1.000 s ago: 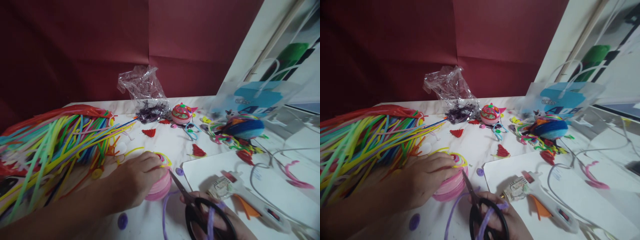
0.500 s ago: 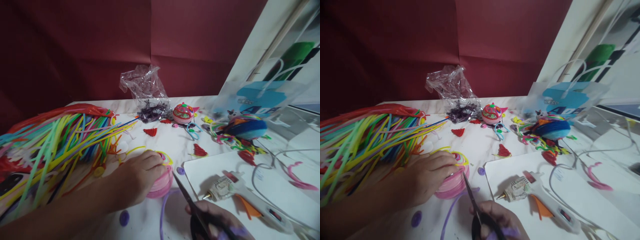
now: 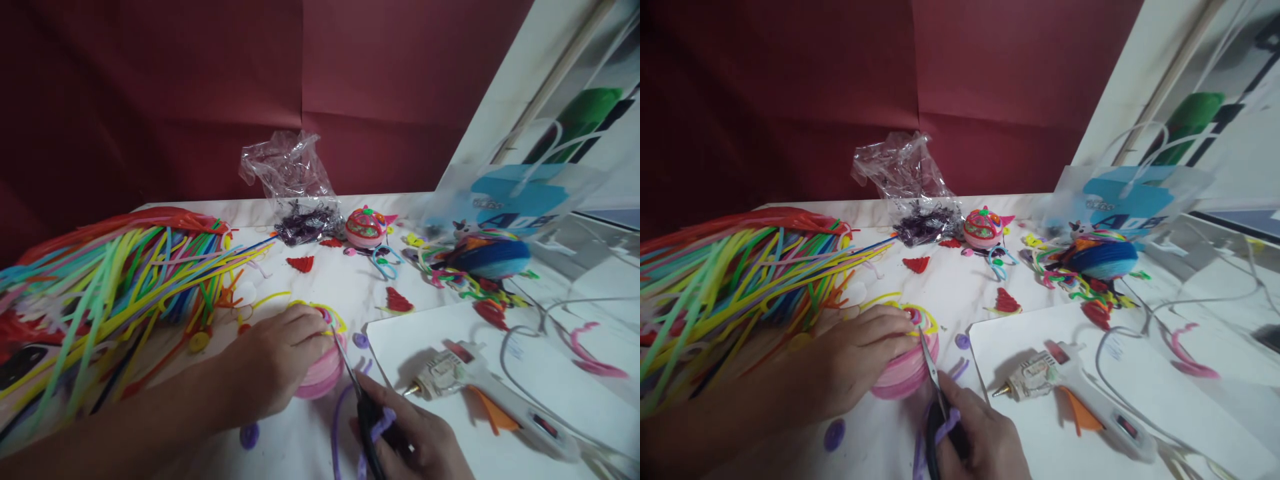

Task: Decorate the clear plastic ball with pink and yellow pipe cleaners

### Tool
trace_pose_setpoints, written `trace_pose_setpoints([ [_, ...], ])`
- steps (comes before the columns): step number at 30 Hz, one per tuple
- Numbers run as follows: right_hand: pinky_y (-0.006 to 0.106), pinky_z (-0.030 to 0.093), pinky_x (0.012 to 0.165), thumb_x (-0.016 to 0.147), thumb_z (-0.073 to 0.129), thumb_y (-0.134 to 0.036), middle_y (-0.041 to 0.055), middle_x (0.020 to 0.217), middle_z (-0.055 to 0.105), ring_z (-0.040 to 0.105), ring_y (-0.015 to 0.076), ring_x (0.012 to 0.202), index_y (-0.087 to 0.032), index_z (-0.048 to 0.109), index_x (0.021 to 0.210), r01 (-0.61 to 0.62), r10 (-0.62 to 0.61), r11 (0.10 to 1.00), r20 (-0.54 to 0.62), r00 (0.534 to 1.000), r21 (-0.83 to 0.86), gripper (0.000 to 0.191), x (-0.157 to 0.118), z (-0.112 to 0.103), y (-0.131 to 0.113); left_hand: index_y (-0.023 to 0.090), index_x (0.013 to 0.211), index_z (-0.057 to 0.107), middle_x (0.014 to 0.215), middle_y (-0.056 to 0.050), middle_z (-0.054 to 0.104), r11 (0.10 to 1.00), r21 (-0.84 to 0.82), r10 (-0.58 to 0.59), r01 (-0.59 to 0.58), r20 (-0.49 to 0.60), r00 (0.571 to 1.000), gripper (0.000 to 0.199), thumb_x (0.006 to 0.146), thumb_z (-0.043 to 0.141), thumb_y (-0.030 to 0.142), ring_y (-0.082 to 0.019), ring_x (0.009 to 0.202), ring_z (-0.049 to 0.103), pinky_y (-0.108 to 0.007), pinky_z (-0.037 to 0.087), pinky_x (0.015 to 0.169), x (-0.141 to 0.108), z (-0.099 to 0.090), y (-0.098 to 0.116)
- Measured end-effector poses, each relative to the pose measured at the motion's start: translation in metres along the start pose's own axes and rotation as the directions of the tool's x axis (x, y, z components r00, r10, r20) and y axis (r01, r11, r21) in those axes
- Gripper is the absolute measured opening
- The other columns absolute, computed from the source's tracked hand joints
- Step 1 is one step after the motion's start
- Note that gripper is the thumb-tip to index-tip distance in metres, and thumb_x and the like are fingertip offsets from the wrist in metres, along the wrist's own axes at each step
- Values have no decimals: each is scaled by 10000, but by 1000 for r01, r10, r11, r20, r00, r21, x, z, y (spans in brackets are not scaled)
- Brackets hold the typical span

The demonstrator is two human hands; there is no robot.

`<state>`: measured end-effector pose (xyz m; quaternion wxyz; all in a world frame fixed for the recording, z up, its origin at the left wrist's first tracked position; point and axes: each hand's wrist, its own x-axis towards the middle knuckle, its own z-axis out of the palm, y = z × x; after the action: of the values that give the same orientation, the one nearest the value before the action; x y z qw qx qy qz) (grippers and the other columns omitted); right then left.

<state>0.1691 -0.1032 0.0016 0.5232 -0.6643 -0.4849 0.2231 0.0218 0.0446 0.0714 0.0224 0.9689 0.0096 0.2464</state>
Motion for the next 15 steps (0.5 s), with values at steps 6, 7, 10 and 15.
trace_pose_setpoints([
  [6, 202, 447, 466, 682, 675, -390, -27, 503, 528, 449, 87, 441, -204, 766, 961, -286, 250, 920, 161, 955, 266, 347, 7, 0, -13, 100, 1003, 610, 1012, -115, 647, 1000, -1, -5, 5, -11, 1000, 280, 841, 389, 45, -203, 985, 562, -312, 496, 898, -3, 5, -4],
  [7, 184, 414, 426, 657, 713, -428, -31, 506, 528, 424, 68, 419, -204, 769, 938, -368, 315, 874, 207, 926, 317, 363, 9, 0, -14, 95, 1008, 609, 1012, -120, 646, 1000, -8, -8, 8, -5, 1000, 284, 841, 386, 42, -206, 986, 563, -317, 497, 897, -3, 6, -5],
  [10, 152, 359, 356, 508, 813, -536, -33, 528, 546, 409, 27, 355, -195, 777, 863, -520, 427, 720, 296, 854, 460, 494, 13, 0, -14, 88, 1035, 601, 1008, -122, 643, 999, -38, -18, 19, 29, 999, 299, 840, 380, 35, -216, 981, 567, -338, 500, 894, -1, 7, -6],
  [15, 101, 318, 322, 466, 844, -529, -50, 495, 502, 408, -6, 322, -171, 778, 768, -541, 424, 629, 337, 841, 559, 473, 15, -1, -13, 95, 1109, 544, 1038, -115, 641, 996, -56, -62, 62, 18, 998, 309, 854, 377, 43, -211, 991, 574, -346, 503, 896, -1, 7, -6],
])
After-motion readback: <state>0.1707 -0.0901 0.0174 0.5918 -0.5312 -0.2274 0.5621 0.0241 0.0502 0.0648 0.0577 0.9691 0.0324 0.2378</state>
